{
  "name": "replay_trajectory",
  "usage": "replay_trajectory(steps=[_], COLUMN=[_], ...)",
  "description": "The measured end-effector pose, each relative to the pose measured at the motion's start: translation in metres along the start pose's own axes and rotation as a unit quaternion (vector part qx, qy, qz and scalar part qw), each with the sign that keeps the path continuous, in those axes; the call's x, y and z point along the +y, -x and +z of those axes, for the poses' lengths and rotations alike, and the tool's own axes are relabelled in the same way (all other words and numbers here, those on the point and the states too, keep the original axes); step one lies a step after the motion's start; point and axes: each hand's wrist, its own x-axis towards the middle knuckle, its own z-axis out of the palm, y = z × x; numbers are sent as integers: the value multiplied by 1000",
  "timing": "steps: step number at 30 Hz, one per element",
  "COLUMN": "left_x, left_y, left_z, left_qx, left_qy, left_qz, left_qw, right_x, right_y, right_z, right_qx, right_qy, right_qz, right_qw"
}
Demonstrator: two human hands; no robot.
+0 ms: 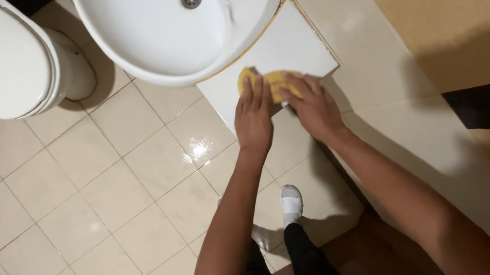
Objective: The person dispenses hand sanitizer and rubs their hands together, then uses a yellow sponge to wipe the sink basin and surrounding countertop. The person places the sponge back on the sink after wiping.
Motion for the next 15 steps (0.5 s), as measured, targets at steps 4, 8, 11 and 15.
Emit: replay_trajectory(steps=[4, 8, 11, 15], left_x=[20, 26, 26, 22], left_y=[-48, -63, -51, -25], left_z=[23, 33, 28, 26], left_qx=[-47, -62, -66, -14], left_qy=[-54, -55, -77, -52], left_qz=[-16, -28, -35, -56], left_qw=[997, 996, 994, 997], right_x=[34, 33, 26, 15], right_y=[-12, -19, -17, -13], right_z=[13, 5, 13, 14], right_qx=[38, 63, 67, 75], right_qy=[34, 16, -63, -57], right_qz=[32, 46, 74, 45], right_qw=[998, 997, 993, 995])
